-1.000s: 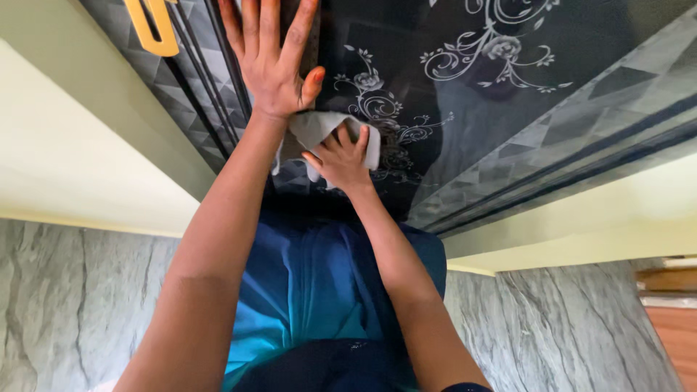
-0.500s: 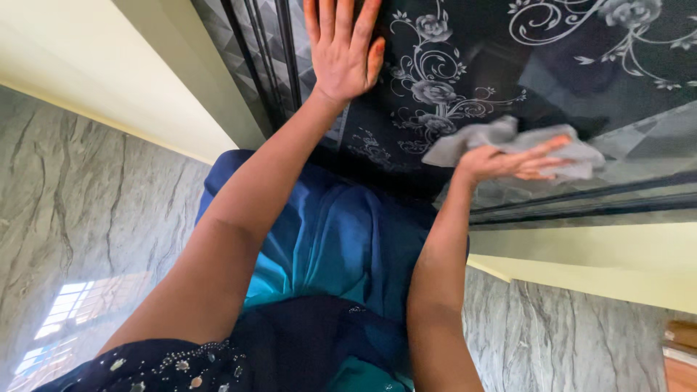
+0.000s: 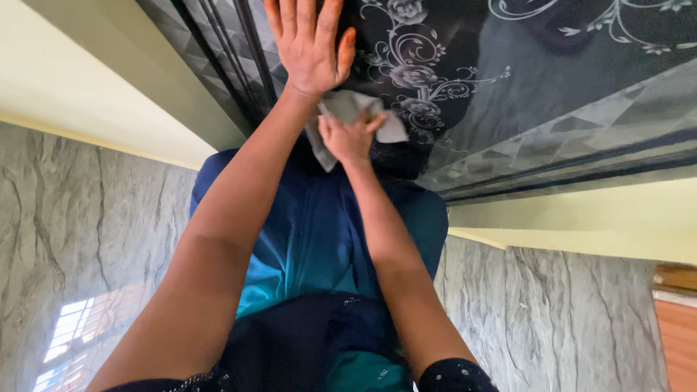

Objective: The person wipes a glass door with a grey cloth. They use both hands to rub the surface, focusing on the central floral pattern and the surrounding glass area. The person repeatedly wipes the same sections of the door throughout the video.

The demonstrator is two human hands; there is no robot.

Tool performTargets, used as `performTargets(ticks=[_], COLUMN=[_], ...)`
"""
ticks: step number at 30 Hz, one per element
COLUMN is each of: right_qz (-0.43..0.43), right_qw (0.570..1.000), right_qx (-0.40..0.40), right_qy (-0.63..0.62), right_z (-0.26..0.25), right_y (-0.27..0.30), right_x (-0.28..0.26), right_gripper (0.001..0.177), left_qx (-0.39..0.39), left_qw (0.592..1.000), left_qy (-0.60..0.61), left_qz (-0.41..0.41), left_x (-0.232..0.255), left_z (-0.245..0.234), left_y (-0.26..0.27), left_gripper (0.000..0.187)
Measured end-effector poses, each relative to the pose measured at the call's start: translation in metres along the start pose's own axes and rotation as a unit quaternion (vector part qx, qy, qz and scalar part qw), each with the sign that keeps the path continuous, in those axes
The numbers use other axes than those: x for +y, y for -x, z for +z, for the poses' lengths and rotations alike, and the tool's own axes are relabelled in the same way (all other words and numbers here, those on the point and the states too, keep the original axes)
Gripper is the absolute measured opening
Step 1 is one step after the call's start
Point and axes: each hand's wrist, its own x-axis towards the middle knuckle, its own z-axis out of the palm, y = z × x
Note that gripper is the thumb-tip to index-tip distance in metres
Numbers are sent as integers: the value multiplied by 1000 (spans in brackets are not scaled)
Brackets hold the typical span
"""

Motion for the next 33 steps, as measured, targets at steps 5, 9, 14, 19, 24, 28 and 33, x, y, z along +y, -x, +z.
performTargets(ticks=[5, 9, 14, 19, 24, 28, 33], right_qz=[-188, -228, -229, 196, 342, 398, 243], right_qw=[977, 949, 926, 891, 760, 752, 877], right_qx=[90, 216, 301, 410, 552, 525, 415], right_qy=[-38, -13, 12, -17, -32, -16, 11], right_z=[4, -42, -103, -138, -117, -78, -126], right_y=[-14, -41, -56, -41, 1, 21, -29], right_x=[-31, 22, 81, 182, 262, 258, 158], right_gripper=[19, 23, 36, 74, 75, 77, 81], left_qx=[25, 6, -3, 58, 41, 85, 40], left_qw=[999, 1000, 1000, 998, 999, 996, 999], left_qy=[3, -8, 4, 7, -8, 9, 31], left_qz=[25, 18, 18, 27, 15, 12, -8], left_x=[-1, -4, -8, -8, -8, 0, 6], left_z=[-8, -7, -7, 2, 5, 4, -11], left_y=[-8, -6, -1, -2, 3, -8, -15], left_gripper=[57, 58, 67, 69, 68, 67, 74])
